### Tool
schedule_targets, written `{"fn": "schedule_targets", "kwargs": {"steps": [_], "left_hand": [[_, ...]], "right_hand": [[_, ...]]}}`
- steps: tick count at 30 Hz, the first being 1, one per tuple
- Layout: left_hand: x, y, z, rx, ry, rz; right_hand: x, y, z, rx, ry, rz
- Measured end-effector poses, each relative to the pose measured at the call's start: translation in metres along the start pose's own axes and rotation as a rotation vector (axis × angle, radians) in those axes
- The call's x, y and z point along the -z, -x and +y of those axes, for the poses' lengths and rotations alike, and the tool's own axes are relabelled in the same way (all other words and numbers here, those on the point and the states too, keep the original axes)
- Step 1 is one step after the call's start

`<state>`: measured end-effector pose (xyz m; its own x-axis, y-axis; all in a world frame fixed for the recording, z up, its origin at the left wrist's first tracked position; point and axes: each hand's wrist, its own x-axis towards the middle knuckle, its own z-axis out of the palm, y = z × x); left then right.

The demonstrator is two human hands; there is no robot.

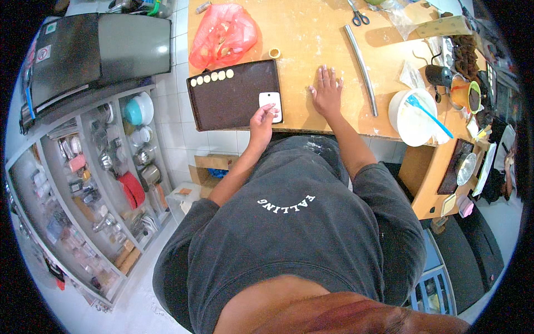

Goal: The person rolls a piece of dough with a rolling pin on a wooden table. They place a piece of filling into the dough and roll it into a ball by hand before placing it on a tray.

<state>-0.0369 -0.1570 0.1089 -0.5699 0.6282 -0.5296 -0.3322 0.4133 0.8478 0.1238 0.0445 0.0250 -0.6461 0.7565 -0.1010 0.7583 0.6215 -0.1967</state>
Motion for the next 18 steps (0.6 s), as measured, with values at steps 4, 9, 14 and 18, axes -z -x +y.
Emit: {"fn": "schedule_targets", "kwargs": {"steps": [4,9,14,18], "left_hand": [[0.014,0.004,0.005,0.054,-0.021,0.032],[0.016,0.004,0.003,0.121,-0.053,0.068],[0.019,0.008,-0.013,0.103,-0.083,0.048],[0.021,0.019,-0.024,0.057,-0.081,0.053]], "right_hand": [[-0.008,-0.031,0.006,-0.009,0.066,0.014],[-0.012,-0.082,0.018,-0.015,-0.006,0.097],[-0.005,-0.128,0.018,0.018,0.079,0.132],[-0.008,-0.160,0.025,0.011,0.121,0.162]]}}
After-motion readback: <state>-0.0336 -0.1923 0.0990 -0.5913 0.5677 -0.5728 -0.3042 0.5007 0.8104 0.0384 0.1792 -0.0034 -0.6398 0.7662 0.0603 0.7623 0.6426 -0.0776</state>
